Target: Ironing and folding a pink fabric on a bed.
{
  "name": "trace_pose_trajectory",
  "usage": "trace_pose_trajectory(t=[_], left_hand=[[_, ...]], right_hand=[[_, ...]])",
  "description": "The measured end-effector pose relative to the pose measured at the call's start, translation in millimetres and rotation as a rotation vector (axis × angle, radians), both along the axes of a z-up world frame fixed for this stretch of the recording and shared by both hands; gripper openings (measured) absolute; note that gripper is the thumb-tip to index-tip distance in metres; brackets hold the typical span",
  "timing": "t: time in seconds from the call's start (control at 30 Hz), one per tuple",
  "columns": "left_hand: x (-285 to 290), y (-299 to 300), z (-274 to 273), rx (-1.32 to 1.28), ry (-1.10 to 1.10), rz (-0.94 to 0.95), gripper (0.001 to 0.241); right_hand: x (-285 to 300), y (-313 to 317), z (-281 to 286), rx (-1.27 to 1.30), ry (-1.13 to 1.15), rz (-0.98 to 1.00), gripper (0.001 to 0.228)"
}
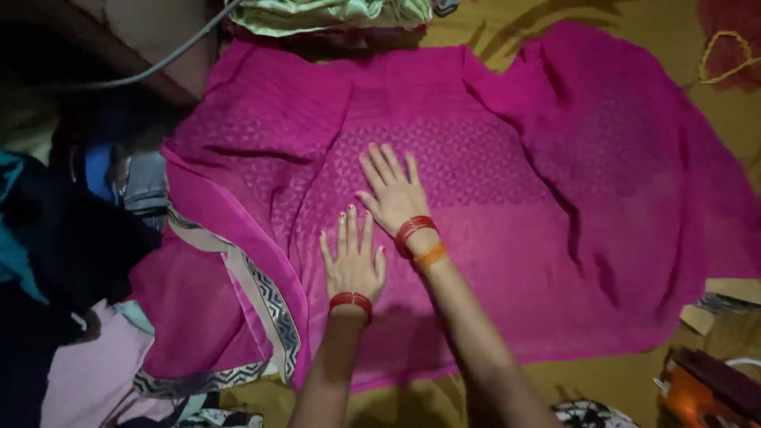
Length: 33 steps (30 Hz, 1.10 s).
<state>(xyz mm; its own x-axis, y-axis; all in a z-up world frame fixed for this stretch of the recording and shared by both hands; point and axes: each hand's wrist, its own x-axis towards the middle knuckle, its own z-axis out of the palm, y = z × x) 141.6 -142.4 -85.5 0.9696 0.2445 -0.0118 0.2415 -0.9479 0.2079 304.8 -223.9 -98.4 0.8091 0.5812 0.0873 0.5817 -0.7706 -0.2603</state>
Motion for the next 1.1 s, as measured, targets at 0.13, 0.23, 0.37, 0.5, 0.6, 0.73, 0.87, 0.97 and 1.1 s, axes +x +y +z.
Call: trace_pose_trajectory(t=[0.13,0.23,0.37,0.5,0.6,0.73,0.87,0.97,1.1], left_hand=[[1.1,1.5,-8.1,0.015,-0.04,0.003,0.072],[-4.3,-0.8,-7.7,0.019,-0.075,-0.001,0.071],[-2.2,-1.3,-5.3,0.011,-0.068,-0.002,0.07],[-2.3,-2.8,-4.4,0.008,0.048,0.002,0.071],[18.8,4.2,-3.6,0.03,0.0,-0.023,0.07],[82.0,19.2,-3.1,-0.041,-0.101,-0.031,0.065],[170.3,53.4,4.9,-0.187,-0.023,0.041,0.068],[192.5,105.4,-50.5,-0.74,-0.128,0.016,0.07],[191.1,174.7,-51.0,-0.845,0.239,0.11,0.068]], right_hand=[[50.8,19.4,-13.4,-0.039,-0.065,-0.022,0.072],[91.6,18.0,-13.6,-0.035,-0.087,-0.178,0.071],[120.0,20.8,-7.9,0.019,-0.081,-0.358,0.073],[117.2,18.3,-7.0,-0.001,-0.053,-0.36,0.073],[136.0,23.4,-5.7,0.018,-0.077,-0.355,0.072],[144.3,27.1,-6.6,0.026,-0.049,-0.344,0.071],[145.7,21.7,-5.8,0.017,-0.059,-0.326,0.071],[148.1,19.3,-5.6,0.017,-0.063,-0.316,0.07],[146.7,19.4,-2.3,0.014,-0.053,-0.321,0.07]])
